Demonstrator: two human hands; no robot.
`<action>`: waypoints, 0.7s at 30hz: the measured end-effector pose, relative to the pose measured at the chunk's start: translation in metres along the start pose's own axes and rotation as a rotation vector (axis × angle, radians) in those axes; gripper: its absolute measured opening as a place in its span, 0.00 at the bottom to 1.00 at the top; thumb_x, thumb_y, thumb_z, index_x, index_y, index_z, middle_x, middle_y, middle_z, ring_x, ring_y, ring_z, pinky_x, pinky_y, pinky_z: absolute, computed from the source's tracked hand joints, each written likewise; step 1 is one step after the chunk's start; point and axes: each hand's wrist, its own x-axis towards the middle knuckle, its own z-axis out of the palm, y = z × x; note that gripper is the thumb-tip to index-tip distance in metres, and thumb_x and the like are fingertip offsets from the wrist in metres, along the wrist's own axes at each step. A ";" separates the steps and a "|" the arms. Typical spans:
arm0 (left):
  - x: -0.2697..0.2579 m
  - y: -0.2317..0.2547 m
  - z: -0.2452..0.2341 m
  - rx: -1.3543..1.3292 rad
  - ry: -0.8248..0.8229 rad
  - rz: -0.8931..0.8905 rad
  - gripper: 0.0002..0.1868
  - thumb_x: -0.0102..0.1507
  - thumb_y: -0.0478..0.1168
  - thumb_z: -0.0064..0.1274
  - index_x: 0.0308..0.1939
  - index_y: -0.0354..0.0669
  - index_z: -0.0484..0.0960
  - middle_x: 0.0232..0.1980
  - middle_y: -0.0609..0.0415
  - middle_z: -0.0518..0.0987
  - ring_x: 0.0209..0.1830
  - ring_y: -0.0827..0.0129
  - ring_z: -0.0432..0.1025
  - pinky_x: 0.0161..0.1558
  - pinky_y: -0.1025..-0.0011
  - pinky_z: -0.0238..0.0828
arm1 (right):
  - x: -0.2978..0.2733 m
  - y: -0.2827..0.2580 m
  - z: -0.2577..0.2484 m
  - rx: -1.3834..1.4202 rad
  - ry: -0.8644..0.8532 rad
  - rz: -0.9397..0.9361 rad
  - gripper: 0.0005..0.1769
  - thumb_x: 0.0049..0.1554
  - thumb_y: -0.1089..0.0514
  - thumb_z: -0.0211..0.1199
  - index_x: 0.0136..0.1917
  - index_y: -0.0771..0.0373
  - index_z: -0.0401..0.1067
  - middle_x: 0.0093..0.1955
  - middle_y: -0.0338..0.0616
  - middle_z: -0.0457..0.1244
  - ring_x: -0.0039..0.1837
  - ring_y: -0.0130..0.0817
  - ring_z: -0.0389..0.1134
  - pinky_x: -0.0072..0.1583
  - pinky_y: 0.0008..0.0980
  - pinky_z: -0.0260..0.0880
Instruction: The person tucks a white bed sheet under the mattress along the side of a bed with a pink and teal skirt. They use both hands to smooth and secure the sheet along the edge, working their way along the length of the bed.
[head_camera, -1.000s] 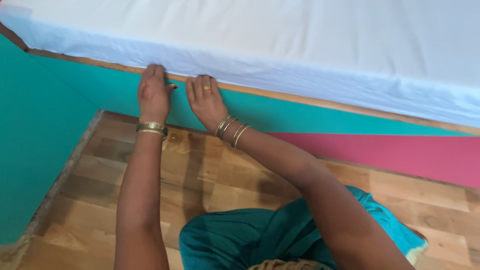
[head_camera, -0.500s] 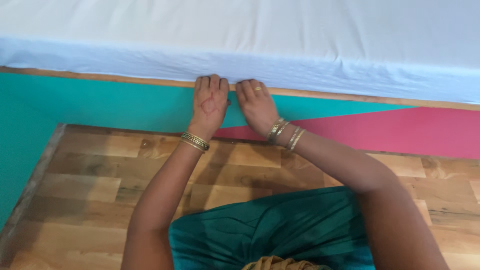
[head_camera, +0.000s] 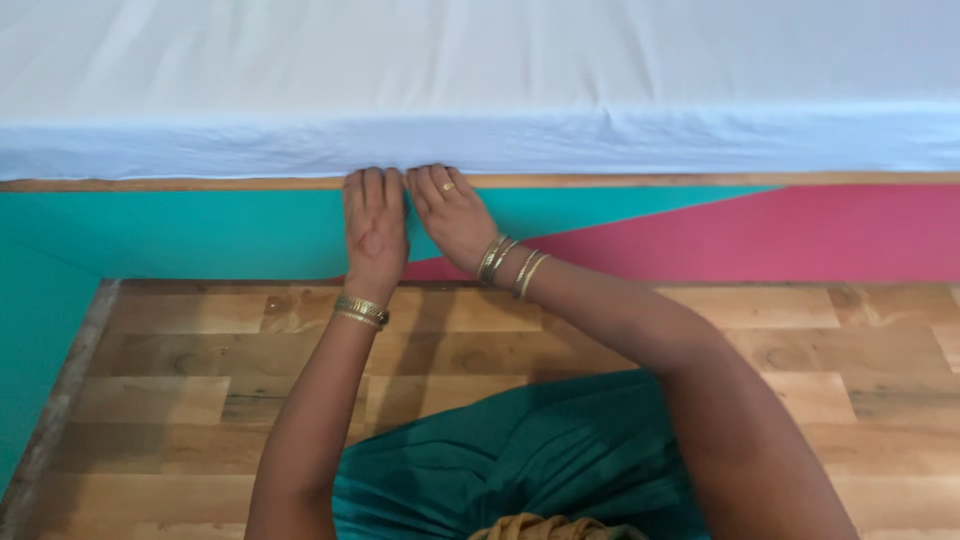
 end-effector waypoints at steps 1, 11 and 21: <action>-0.007 0.005 0.000 0.049 0.038 0.025 0.30 0.58 0.33 0.56 0.65 0.29 0.70 0.65 0.32 0.70 0.70 0.41 0.62 0.71 0.47 0.56 | -0.010 0.010 -0.007 0.020 -0.022 -0.033 0.34 0.54 0.59 0.57 0.72 0.76 0.64 0.72 0.59 0.58 0.74 0.51 0.58 0.75 0.49 0.56; 0.031 0.118 0.017 -0.104 -0.062 0.026 0.27 0.52 0.41 0.61 0.48 0.21 0.74 0.50 0.29 0.72 0.55 0.38 0.66 0.64 0.43 0.59 | -0.090 0.100 -0.104 -0.025 -0.215 0.144 0.30 0.53 0.58 0.58 0.68 0.72 0.66 0.63 0.54 0.61 0.66 0.47 0.62 0.66 0.49 0.62; 0.056 0.113 0.048 0.215 -0.026 0.161 0.01 0.58 0.30 0.47 0.33 0.35 0.74 0.34 0.42 0.70 0.36 0.53 0.68 0.50 0.52 0.66 | -0.086 0.097 -0.065 -0.262 -0.154 0.164 0.25 0.54 0.59 0.56 0.62 0.76 0.69 0.56 0.57 0.62 0.60 0.50 0.63 0.65 0.46 0.66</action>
